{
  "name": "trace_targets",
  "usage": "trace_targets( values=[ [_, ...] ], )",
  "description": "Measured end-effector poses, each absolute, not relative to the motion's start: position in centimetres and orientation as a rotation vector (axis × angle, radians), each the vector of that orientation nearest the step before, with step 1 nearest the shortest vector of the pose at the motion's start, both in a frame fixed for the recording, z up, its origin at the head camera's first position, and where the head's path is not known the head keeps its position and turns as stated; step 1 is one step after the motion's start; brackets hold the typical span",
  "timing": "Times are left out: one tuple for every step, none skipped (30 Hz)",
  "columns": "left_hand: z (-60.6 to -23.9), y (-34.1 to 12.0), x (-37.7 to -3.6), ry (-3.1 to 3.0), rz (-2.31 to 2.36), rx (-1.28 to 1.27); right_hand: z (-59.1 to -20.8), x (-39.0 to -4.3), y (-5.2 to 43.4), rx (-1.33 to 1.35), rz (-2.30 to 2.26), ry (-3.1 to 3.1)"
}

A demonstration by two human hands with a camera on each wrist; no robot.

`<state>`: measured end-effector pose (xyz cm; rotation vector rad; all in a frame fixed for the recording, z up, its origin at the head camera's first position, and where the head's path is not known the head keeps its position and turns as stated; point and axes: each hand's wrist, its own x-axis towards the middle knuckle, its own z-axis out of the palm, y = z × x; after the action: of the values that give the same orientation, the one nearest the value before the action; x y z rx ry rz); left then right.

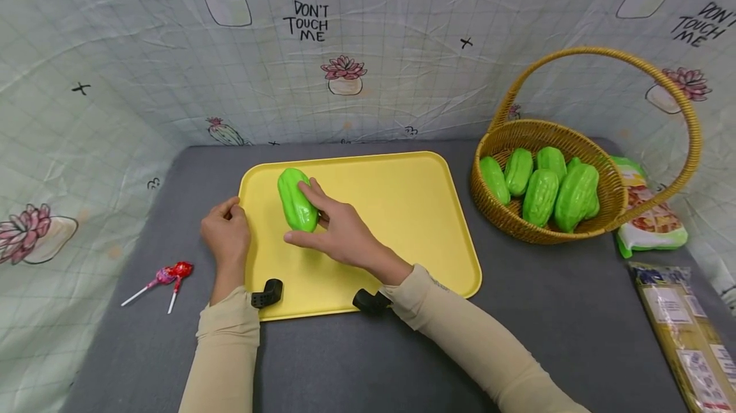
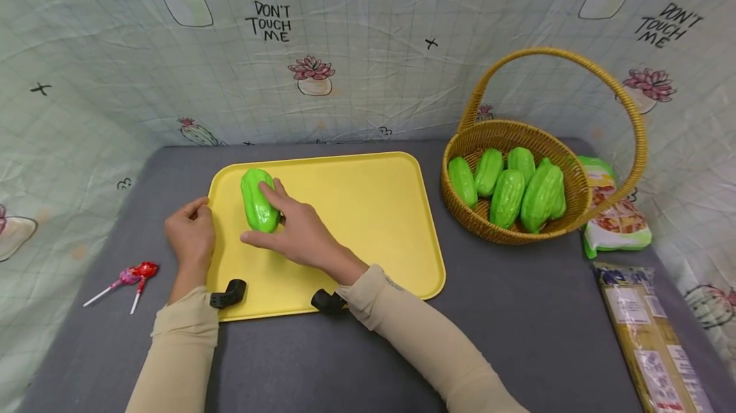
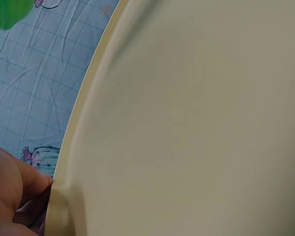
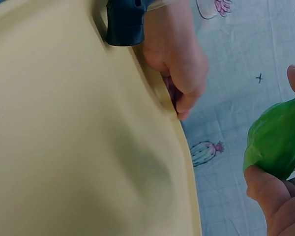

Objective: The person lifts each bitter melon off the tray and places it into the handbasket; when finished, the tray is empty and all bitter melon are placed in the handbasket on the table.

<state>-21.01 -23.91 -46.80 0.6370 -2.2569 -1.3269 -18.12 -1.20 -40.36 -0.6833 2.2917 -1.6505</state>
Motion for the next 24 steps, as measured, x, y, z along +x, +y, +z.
trace_targets(
  values=[
    [-46.8, -23.9, -21.0, -2.258, -1.328, 0.639, -40.4, -18.0, -1.0, -0.687, -1.649, 2.293],
    [-46.8, -23.9, -21.0, -2.259, -1.331, 0.641, -40.3, -17.9, -0.8, -0.685, -1.652, 2.292],
    [-46.8, -23.9, -21.0, -2.26, -1.332, 0.644, -40.3, -17.7, -0.6, -0.684, -1.652, 2.294],
    [-46.8, -23.9, -21.0, -2.261, -1.332, 0.645, -40.3, -17.6, -0.3, -0.683, -1.654, 2.294],
    [-46.8, -23.9, -21.0, -2.263, -1.332, 0.647, -40.3, -17.5, -0.1, -0.681, -1.658, 2.292],
    [-46.8, -23.9, -21.0, -2.264, -1.33, 0.65, -40.3, -17.3, 0.1, -0.681, -1.664, 2.291],
    [-46.8, -23.9, -21.0, -2.266, -1.328, 0.654, -40.3, -17.2, 0.3, -0.684, -1.667, 2.29],
    [-46.8, -23.9, -21.0, -2.265, -1.329, 0.655, -40.3, -17.1, 0.5, -0.685, -1.67, 2.289],
    [-46.8, -23.9, -21.0, -2.265, -1.325, 0.658, -40.3, -17.0, 0.7, -0.688, -1.673, 2.289],
    [-46.8, -23.9, -21.0, -2.264, -1.323, 0.659, -40.3, -16.9, 0.9, -0.691, -1.675, 2.291],
    [-46.8, -23.8, -21.0, -2.264, -1.32, 0.66, -40.2, -16.8, 1.2, -0.693, -1.679, 2.294],
    [-46.8, -23.8, -21.0, -2.264, -1.316, 0.661, -40.2, -16.7, 1.4, -0.697, -1.686, 2.295],
    [-46.8, -23.8, -21.0, -2.266, -1.311, 0.663, -40.1, -16.6, 1.6, -0.699, -1.694, 2.295],
    [-46.8, -23.8, -21.1, -2.267, -1.307, 0.664, -40.1, -16.6, 1.9, -0.696, -1.706, 2.293],
    [-46.8, -23.8, -21.1, -2.268, -1.303, 0.664, -40.0, -16.5, 2.1, -0.693, -1.72, 2.292],
    [-46.8, -23.8, -21.1, -2.269, -1.302, 0.664, -39.9, -16.4, 2.4, -0.69, -1.734, 2.291],
    [-46.8, -23.8, -21.1, -2.27, -1.301, 0.664, -39.9, -16.4, 2.7, -0.688, -1.748, 2.291],
    [-46.8, -23.7, -21.1, -2.27, -1.305, 0.665, -39.8, -16.3, 3.0, -0.685, -1.761, 2.291],
    [-46.7, -23.7, -21.1, -2.272, -1.307, 0.667, -39.7, -16.2, 3.3, -0.674, -1.77, 2.296],
    [-46.7, -23.7, -21.1, -2.271, -1.312, 0.665, -39.7, -16.2, 3.7, -0.66, -1.778, 2.303],
    [-46.7, -23.7, -21.1, -2.269, -1.318, 0.663, -39.7, -16.1, 4.0, -0.648, -1.787, 2.309],
    [-46.7, -23.8, -21.0, -2.268, -1.32, 0.665, -39.6, -16.0, 4.4, -0.64, -1.795, 2.316],
    [-46.7, -23.8, -21.0, -2.264, -1.326, 0.666, -39.6, -16.0, 4.7, -0.633, -1.802, 2.323],
    [-46.6, -23.8, -21.0, -2.263, -1.326, 0.666, -39.5, -15.9, 5.1, -0.625, -1.81, 2.33]
  ],
)
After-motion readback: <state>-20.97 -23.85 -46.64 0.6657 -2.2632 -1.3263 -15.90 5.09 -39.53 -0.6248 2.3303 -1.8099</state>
